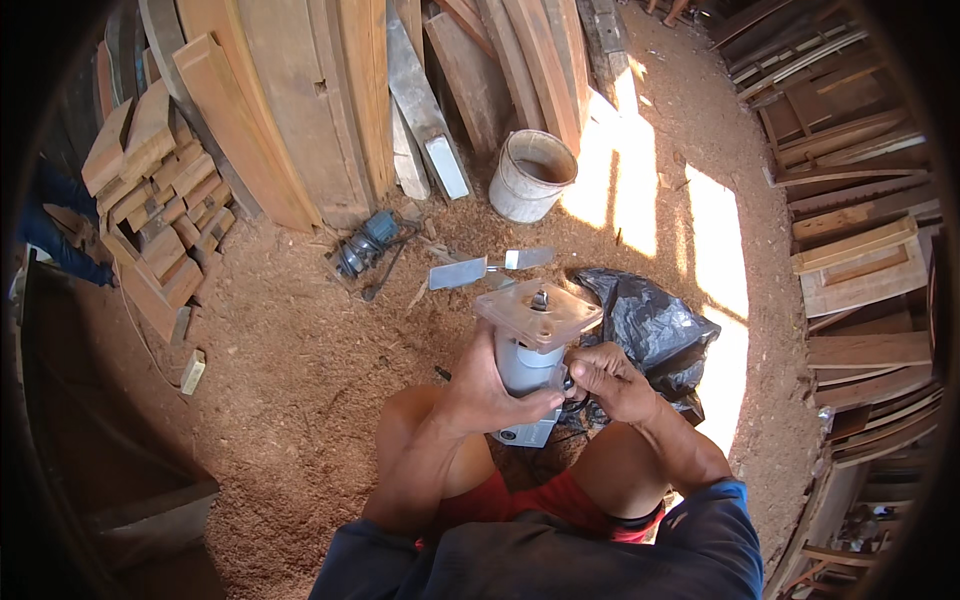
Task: The person secures a bit into a handheld router while sitting on the floor, first tightening a knob by hand and then using a wrench to tighten the collet nut.
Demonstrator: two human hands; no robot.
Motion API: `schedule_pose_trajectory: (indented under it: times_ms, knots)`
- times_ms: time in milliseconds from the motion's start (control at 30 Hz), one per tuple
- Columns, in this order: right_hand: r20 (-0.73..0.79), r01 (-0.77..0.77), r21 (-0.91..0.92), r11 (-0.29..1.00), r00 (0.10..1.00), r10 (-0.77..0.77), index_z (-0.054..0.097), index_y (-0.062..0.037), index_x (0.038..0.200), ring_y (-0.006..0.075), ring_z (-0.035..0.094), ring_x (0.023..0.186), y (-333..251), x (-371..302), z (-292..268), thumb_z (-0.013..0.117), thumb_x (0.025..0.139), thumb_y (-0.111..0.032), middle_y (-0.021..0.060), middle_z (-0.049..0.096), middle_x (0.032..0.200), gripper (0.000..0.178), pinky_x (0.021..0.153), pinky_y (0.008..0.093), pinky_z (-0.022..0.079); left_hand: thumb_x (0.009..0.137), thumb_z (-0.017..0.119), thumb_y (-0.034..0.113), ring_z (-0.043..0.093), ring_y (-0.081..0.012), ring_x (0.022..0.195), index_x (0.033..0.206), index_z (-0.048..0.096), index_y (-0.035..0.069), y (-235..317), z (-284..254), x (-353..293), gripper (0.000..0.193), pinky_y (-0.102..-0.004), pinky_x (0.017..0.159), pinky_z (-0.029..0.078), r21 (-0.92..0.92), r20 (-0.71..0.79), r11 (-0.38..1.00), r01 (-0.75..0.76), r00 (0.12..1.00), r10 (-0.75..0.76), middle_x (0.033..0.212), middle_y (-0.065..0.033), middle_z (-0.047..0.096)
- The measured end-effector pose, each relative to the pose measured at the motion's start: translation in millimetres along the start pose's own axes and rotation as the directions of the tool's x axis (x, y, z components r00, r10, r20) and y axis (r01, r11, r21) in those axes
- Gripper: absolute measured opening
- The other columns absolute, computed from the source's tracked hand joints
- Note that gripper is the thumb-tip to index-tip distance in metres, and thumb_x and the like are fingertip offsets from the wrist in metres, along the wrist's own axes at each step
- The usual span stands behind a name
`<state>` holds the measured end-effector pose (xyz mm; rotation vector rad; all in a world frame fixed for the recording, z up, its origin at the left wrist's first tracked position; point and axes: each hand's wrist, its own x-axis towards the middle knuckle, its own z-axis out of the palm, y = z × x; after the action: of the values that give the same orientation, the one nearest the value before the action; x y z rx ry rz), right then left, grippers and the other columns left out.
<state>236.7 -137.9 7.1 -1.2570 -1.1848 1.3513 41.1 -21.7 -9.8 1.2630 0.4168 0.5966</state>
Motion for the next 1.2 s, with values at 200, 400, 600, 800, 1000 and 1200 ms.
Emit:
schedule_pose_trajectory:
  times_ms: [200,400,600,800,1000,1200]
  knots:
    - [0.013,-0.105,0.069,0.992,0.994,0.104,0.067,-0.0009,0.084,0.0107,0.055,0.069,8.2,6.5,-0.7,0.053,0.109,-0.042,0.0029,0.062,0.072,0.050,0.065,0.0292,0.046,0.066,0.094,0.023,0.060,-0.0258,0.120,0.145,0.031,-0.006,-6.3,-5.6,7.7,0.106,-0.0408,0.102,0.050,0.104,-0.043,0.994,-0.044,0.998,0.049,0.130,-0.0199,0.058]
    - [-0.162,-0.119,-0.438,0.891,0.985,0.052,0.071,0.0007,0.098,0.0130,0.061,0.081,-18.3,17.9,4.1,0.063,0.105,-0.020,0.0037,0.068,0.083,0.023,0.073,0.0322,0.050,0.064,0.094,0.028,0.063,-0.0308,0.118,0.146,0.032,-0.006,2.6,-20.4,5.8,0.108,-0.0426,0.102,0.051,0.377,-0.058,0.925,0.048,0.998,-0.028,0.127,-0.0223,0.061]
    - [-0.385,0.005,-0.145,0.989,0.921,-0.061,0.073,0.0033,0.102,0.0116,0.062,0.085,-20.1,24.9,-25.2,0.067,0.102,-0.020,0.0036,0.071,0.090,0.024,0.079,0.0306,0.051,0.065,0.093,0.030,0.065,-0.0336,0.115,0.145,0.034,-0.007,5.8,-17.3,3.3,0.107,-0.0434,0.101,0.051,0.456,-0.029,0.882,0.123,0.992,-0.123,0.125,-0.0235,0.063]
    - [-0.302,-0.027,0.126,0.992,0.951,0.064,0.072,-0.0008,0.098,0.0071,0.058,0.083,-6.7,42.3,-13.8,0.070,0.101,-0.023,-0.0015,0.067,0.087,0.022,0.075,0.0277,0.049,0.065,0.093,0.030,0.066,-0.0333,0.113,0.142,0.037,-0.007,6.1,-18.0,5.6,0.103,-0.0430,0.099,0.052,0.473,-0.007,0.869,0.146,0.987,-0.162,0.123,-0.0232,0.063]
    - [-0.282,-0.075,0.128,0.989,0.953,0.109,0.071,-0.0023,0.094,0.0071,0.057,0.080,-9.8,56.6,-5.7,0.073,0.099,-0.019,-0.0013,0.065,0.084,0.017,0.069,0.0267,0.048,0.064,0.093,0.029,0.066,-0.0318,0.111,0.141,0.037,-0.007,-5.3,-21.7,5.2,0.101,-0.0431,0.097,0.053,0.393,-0.001,0.898,0.197,0.977,-0.213,0.120,-0.0223,0.064]
    - [-0.275,-0.070,0.151,0.986,0.955,0.110,0.074,-0.0011,0.095,0.0059,0.058,0.077,2.6,63.8,-9.7,0.074,0.098,-0.015,-0.0019,0.068,0.084,0.014,0.067,0.0253,0.048,0.066,0.093,0.027,0.066,-0.0311,0.110,0.141,0.037,-0.008,-8.3,-21.6,6.0,0.100,-0.0426,0.096,0.053,0.397,-0.014,0.902,0.168,0.984,-0.177,0.120,-0.0214,0.063]
